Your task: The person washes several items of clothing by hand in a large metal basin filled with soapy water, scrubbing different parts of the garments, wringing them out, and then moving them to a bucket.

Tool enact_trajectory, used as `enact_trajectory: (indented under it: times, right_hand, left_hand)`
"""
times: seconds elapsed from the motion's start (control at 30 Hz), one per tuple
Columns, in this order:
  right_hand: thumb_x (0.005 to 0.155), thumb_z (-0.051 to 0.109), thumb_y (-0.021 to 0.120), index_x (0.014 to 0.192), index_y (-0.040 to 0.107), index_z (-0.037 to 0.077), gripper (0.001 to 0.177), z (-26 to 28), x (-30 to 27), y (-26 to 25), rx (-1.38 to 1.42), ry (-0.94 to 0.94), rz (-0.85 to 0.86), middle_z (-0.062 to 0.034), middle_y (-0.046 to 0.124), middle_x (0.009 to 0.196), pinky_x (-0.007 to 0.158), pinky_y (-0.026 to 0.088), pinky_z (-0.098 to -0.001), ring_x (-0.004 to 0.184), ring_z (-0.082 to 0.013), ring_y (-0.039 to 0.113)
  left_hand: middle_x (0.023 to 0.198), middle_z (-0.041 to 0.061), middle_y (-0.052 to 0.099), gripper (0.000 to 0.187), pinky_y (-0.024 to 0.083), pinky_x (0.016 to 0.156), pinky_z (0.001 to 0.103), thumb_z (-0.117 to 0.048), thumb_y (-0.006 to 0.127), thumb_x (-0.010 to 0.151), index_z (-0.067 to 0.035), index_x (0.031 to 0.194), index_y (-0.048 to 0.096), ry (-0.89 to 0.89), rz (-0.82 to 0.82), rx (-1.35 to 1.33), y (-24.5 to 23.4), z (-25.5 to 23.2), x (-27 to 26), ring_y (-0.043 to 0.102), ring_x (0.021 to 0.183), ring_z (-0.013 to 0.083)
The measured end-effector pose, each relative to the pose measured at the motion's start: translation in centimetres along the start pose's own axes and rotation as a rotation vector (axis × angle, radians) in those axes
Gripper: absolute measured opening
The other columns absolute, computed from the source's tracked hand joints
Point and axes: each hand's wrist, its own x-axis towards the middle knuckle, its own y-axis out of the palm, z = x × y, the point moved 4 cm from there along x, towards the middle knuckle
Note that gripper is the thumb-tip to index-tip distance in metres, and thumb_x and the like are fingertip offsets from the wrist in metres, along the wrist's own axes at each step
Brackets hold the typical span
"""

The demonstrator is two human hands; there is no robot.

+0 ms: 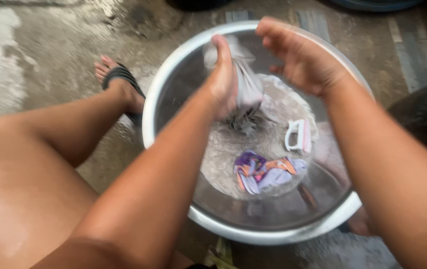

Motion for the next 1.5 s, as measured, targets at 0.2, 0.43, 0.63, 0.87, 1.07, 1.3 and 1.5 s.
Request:
enact_trajectory:
  times: [0.2, 0.43, 0.63, 0.87, 1.07, 1.3, 1.5]
  right_hand:
    - [0.091, 0.035, 0.074, 0.132, 0.069, 0.011, 0.048, -11.8, -2.1, -1.9, -0.815, 0.474, -0.232, -0.0111, 0.068, 0.132, 0.113, 0.043, -0.0532, 0.13, -0.0296, 0.058]
    - [0.102, 0.033, 0.053, 0.124, 0.063, 0.008, 0.035, -1.3, -3.3, -5.7, 0.266, -0.124, -0.426, -0.012, 0.07, 0.131, 0.109, 0.052, -0.0487, 0.125, -0.0264, 0.07]
    - [0.086, 0.032, 0.078, 0.141, 0.047, 0.013, 0.066, -14.2, -1.9, -4.5, -1.332, 0.623, -0.119, -0.01, 0.049, 0.141, 0.104, 0.046, -0.0455, 0.125, -0.0273, 0.051]
    - [0.064, 0.031, 0.097, 0.146, 0.039, 0.035, 0.101, -20.9, -11.5, 4.8, -1.448, 0.971, 0.08, 0.0024, 0.027, 0.169, 0.112, 0.038, -0.0527, 0.149, -0.0286, 0.034]
    - [0.082, 0.024, 0.089, 0.126, 0.077, 0.011, 0.047, -17.1, -8.5, 0.0, -0.764, 0.656, -0.344, -0.0082, 0.082, 0.106, 0.084, 0.055, -0.0368, 0.092, -0.0214, 0.069]
    - [0.082, 0.017, 0.087, 0.093, 0.066, 0.007, 0.026, -2.6, 1.0, 8.6, -0.028, -0.201, -0.452, 0.0022, 0.068, 0.095, 0.075, 0.053, -0.034, 0.088, -0.014, 0.063]
    - [0.088, 0.012, 0.074, 0.073, 0.055, 0.007, 0.024, 0.1, 3.9, 4.5, -0.845, -0.526, -0.729, 0.0003, 0.054, 0.069, 0.055, 0.04, -0.0298, 0.064, -0.0104, 0.049]
  left_hand:
    - [0.111, 0.033, 0.064, 0.116, 0.06, 0.074, 0.035, -0.077, 0.014, 0.102, 0.029, 0.129, 0.052, -0.033, 0.771, -0.381, -1.9, -13.0, -2.5, 0.069, 0.083, 0.0269]
    - [0.147, 0.023, 0.058, 0.124, 0.053, 0.105, 0.068, -0.095, 0.026, 0.071, -0.001, 0.149, 0.045, 0.005, 0.323, -0.409, -10.0, -9.8, -2.0, 0.063, 0.13, 0.0421]
    - [0.13, 0.018, 0.068, 0.083, 0.051, 0.099, 0.049, -0.067, 0.045, 0.086, -0.002, 0.135, 0.061, -0.634, 0.255, 0.641, -9.2, 17.3, -6.4, 0.066, 0.115, 0.0303]
    - [0.098, 0.008, 0.071, 0.042, 0.049, 0.079, 0.04, -0.043, 0.065, 0.098, -0.004, 0.11, 0.072, -0.864, 0.395, 0.533, -5.2, 16.6, -7.6, 0.063, 0.083, 0.0199]
    - [0.112, 0.016, 0.074, 0.035, 0.055, 0.1, 0.045, -0.016, 0.069, 0.088, 0.003, 0.118, 0.07, -0.151, 0.206, -0.45, -6.2, -1.3, -4.2, 0.071, 0.1, 0.0262]
    - [0.106, 0.016, 0.072, 0.034, 0.057, 0.09, 0.05, -0.027, 0.063, 0.091, -0.001, 0.112, 0.068, -0.442, 0.175, -0.649, 2.7, 4.4, -0.2, 0.071, 0.093, 0.0287]
    - [0.1, 0.017, 0.069, 0.036, 0.06, 0.08, 0.055, -0.037, 0.057, 0.094, -0.004, 0.106, 0.065, -0.664, 0.368, -0.545, 5.6, 3.0, 3.5, 0.07, 0.086, 0.0312]
